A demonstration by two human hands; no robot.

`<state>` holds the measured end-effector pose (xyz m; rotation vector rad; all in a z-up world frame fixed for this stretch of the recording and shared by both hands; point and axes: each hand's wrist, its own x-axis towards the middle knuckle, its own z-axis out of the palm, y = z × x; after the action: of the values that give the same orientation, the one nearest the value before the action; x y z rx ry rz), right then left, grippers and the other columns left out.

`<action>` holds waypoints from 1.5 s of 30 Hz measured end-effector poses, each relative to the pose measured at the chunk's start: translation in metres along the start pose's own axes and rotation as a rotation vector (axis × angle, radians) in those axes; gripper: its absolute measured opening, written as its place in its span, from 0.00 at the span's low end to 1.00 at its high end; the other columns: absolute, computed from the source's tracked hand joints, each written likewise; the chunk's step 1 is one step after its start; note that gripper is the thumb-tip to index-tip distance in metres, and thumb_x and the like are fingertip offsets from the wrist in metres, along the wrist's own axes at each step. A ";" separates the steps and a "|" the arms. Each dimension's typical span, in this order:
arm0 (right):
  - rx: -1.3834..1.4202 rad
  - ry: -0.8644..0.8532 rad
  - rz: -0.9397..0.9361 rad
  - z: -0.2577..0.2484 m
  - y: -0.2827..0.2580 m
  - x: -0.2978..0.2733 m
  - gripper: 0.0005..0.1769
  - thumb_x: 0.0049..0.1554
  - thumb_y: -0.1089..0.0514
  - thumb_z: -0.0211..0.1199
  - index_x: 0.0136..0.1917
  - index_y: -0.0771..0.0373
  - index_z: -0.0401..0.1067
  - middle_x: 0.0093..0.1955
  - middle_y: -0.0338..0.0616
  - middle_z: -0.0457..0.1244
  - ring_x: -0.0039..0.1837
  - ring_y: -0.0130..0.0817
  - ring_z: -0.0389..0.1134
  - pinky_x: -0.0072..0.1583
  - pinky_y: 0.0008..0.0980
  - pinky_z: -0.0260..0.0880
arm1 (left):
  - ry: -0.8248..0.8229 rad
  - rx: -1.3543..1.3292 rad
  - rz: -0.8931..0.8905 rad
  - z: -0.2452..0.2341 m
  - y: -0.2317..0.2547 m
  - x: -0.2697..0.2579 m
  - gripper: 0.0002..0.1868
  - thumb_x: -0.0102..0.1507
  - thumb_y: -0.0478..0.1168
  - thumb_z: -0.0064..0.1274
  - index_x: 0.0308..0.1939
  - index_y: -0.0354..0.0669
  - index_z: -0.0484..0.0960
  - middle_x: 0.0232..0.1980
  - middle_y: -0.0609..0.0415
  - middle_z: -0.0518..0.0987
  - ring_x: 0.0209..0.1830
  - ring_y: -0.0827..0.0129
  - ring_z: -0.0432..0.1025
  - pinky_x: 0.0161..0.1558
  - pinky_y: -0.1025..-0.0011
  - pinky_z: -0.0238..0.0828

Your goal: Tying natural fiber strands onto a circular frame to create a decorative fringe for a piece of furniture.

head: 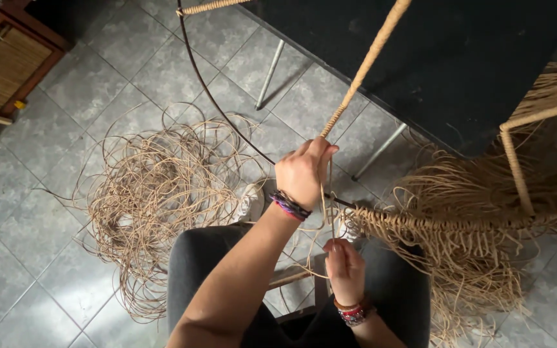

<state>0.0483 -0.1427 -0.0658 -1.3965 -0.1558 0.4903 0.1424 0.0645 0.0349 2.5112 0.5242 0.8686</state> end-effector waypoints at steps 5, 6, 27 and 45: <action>-0.087 -0.052 -0.036 -0.002 -0.005 0.001 0.15 0.68 0.55 0.48 0.44 0.62 0.70 0.26 0.31 0.49 0.26 0.19 0.46 0.29 0.23 0.47 | -0.012 -0.153 0.053 -0.032 -0.001 -0.038 0.21 0.75 0.50 0.30 0.42 0.46 0.77 0.32 0.58 0.78 0.25 0.69 0.70 0.26 0.70 0.67; -0.105 -0.111 -0.042 -0.004 -0.009 0.003 0.14 0.69 0.56 0.46 0.45 0.61 0.69 0.26 0.31 0.47 0.26 0.20 0.44 0.30 0.24 0.45 | -0.043 -0.257 0.080 -0.047 0.000 -0.050 0.17 0.76 0.44 0.31 0.45 0.44 0.76 0.40 0.53 0.79 0.33 0.66 0.70 0.36 0.67 0.66; -1.192 -0.127 -0.865 -0.009 -0.106 0.123 0.11 0.46 0.48 0.75 0.43 0.44 0.78 0.59 0.27 0.65 0.52 0.27 0.72 0.52 0.25 0.74 | -0.443 -0.695 -0.251 -0.049 0.015 -0.152 0.35 0.58 0.21 0.32 0.54 0.58 0.86 0.48 0.54 0.87 0.39 0.52 0.79 0.42 0.60 0.78; -0.916 0.032 -0.486 -0.048 -0.123 -0.001 0.05 0.55 0.58 0.67 0.46 0.52 0.80 0.51 0.42 0.69 0.52 0.43 0.72 0.56 0.39 0.71 | -0.323 -0.371 -0.192 0.086 0.020 -0.177 0.34 0.48 0.43 0.63 0.58 0.42 0.75 0.63 0.37 0.69 0.60 0.33 0.68 0.58 0.42 0.68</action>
<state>0.0953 -0.1985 0.0448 -2.1643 -0.7428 -0.0448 0.0724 -0.0596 -0.1023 2.1591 0.4397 0.4289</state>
